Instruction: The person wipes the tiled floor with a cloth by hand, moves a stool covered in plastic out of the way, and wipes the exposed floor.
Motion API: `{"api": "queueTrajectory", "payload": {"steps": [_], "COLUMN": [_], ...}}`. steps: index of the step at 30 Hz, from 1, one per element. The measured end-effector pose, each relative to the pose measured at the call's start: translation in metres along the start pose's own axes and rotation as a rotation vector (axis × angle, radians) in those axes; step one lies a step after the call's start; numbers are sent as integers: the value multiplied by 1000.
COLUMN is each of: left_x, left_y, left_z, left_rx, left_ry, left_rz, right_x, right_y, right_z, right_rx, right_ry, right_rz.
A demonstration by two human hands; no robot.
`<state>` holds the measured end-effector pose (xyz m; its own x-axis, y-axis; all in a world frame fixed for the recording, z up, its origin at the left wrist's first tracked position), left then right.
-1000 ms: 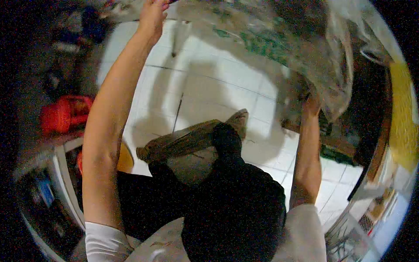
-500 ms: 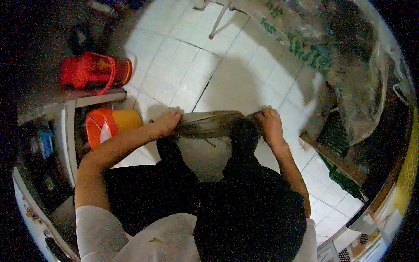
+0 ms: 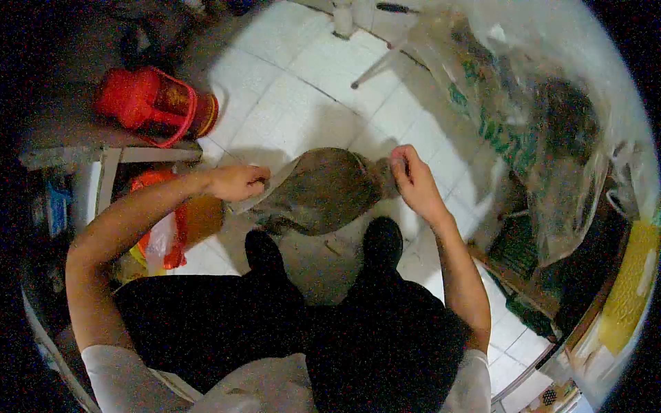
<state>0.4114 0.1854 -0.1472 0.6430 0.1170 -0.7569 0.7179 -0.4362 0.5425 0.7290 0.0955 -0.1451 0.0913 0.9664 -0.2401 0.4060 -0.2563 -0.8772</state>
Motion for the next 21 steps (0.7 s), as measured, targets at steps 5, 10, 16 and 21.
{"api": "queueTrajectory", "payload": {"steps": [5,10,16,21], "left_x": [-25,-52,-59,9], "left_y": [28,14,-27,-99], "left_z": [-74,-215,-287,-285], "left_rx": [-101,-129,-197,216], "left_ry": [3,402,644,857], "left_rz": [87,192,73,-85], "right_x": [39,115,190,267], "right_y": [-67,-192,-264,-154], "right_z": [8,-21,-45,-16], "right_rx": [48,-227,-873,-1278], "right_ry": [-42,115,322,378], "right_rz": [-114,-432,-666,-484]}}
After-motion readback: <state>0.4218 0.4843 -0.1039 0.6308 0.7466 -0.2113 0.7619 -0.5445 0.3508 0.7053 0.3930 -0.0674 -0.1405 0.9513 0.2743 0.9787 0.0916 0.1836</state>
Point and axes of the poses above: each hand's wrist, its own x-axis towards the middle knuckle, its own z-axis out of the palm, y = z × x, the point moved 10 cm from there along x, towards the middle knuckle, and after that the axes turned 3 degrees about -y, right-handed, at the moved point
